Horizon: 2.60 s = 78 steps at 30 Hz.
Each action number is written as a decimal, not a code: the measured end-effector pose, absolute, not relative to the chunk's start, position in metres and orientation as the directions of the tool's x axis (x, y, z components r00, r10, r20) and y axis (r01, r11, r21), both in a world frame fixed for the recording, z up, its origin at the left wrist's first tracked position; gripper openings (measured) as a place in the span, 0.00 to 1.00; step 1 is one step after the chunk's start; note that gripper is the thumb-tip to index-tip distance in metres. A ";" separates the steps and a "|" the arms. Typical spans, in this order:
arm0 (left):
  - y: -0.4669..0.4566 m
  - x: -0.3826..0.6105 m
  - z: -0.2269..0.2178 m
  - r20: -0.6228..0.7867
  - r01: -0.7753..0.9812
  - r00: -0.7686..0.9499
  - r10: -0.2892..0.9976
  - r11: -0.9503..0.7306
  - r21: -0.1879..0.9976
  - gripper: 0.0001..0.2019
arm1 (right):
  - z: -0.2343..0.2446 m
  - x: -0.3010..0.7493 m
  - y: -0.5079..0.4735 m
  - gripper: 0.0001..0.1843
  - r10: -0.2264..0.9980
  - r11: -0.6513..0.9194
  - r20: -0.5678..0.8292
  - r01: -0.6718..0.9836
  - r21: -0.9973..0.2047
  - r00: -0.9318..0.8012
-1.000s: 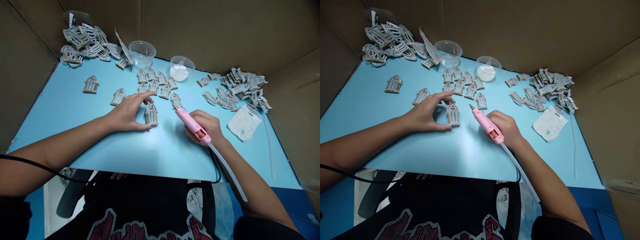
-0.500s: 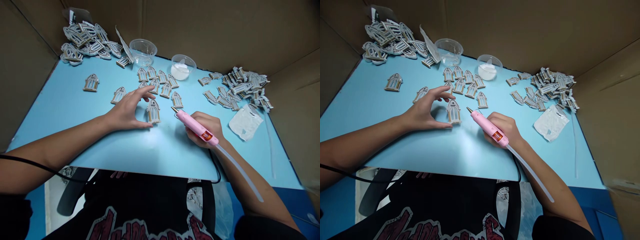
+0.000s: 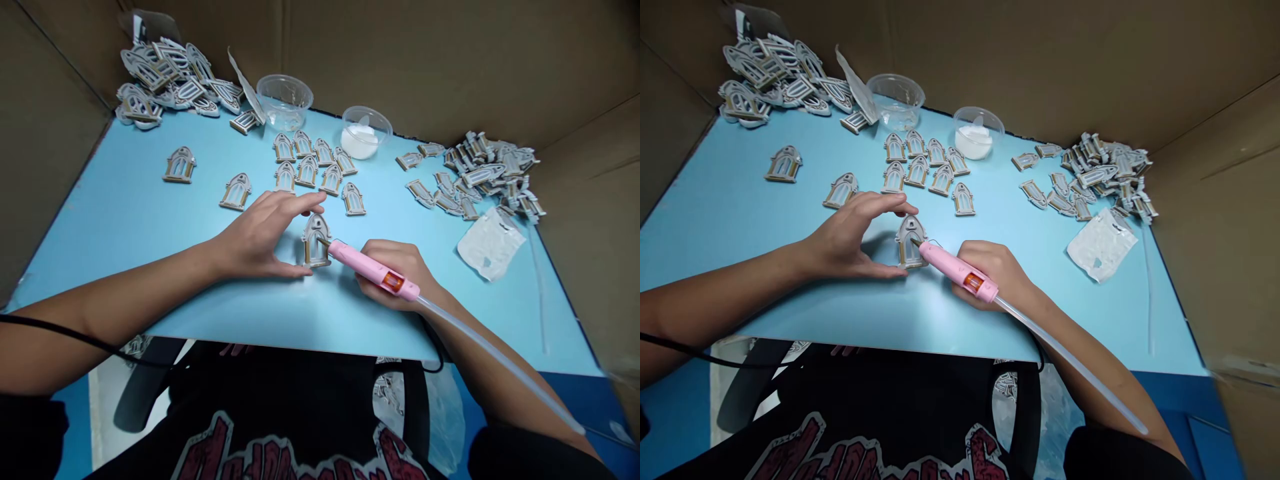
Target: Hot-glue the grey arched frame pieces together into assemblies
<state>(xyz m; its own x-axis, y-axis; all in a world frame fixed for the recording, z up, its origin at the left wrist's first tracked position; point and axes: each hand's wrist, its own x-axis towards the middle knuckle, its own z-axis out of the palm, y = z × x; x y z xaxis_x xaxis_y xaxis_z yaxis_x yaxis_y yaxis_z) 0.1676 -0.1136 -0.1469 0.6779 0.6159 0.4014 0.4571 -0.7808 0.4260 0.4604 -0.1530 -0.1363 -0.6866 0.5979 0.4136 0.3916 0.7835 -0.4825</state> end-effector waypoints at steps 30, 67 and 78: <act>-0.112 0.171 -0.151 0.666 0.278 0.646 0.373 -0.928 0.250 0.43 | -0.130 0.456 -0.158 0.14 0.621 0.778 0.415 0.461 -0.427 -0.665; -0.112 0.170 -0.150 0.657 0.293 0.651 0.380 -0.924 0.244 0.39 | -0.131 0.458 -0.160 0.15 0.647 0.762 0.412 0.523 -0.382 -0.642; -0.111 0.169 -0.151 0.637 0.305 0.651 0.412 -0.911 0.276 0.40 | -0.133 0.458 -0.160 0.13 0.677 0.733 0.377 0.541 -0.411 -0.632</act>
<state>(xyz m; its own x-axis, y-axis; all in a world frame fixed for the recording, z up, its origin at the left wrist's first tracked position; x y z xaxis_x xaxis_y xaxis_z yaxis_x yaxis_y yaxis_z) 0.1695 -0.1113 -0.1512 0.6514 0.4115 0.6375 0.3052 -0.9113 0.2764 0.4584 -0.1596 -0.1332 -0.6317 0.6774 0.3769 0.5414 0.7335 -0.4109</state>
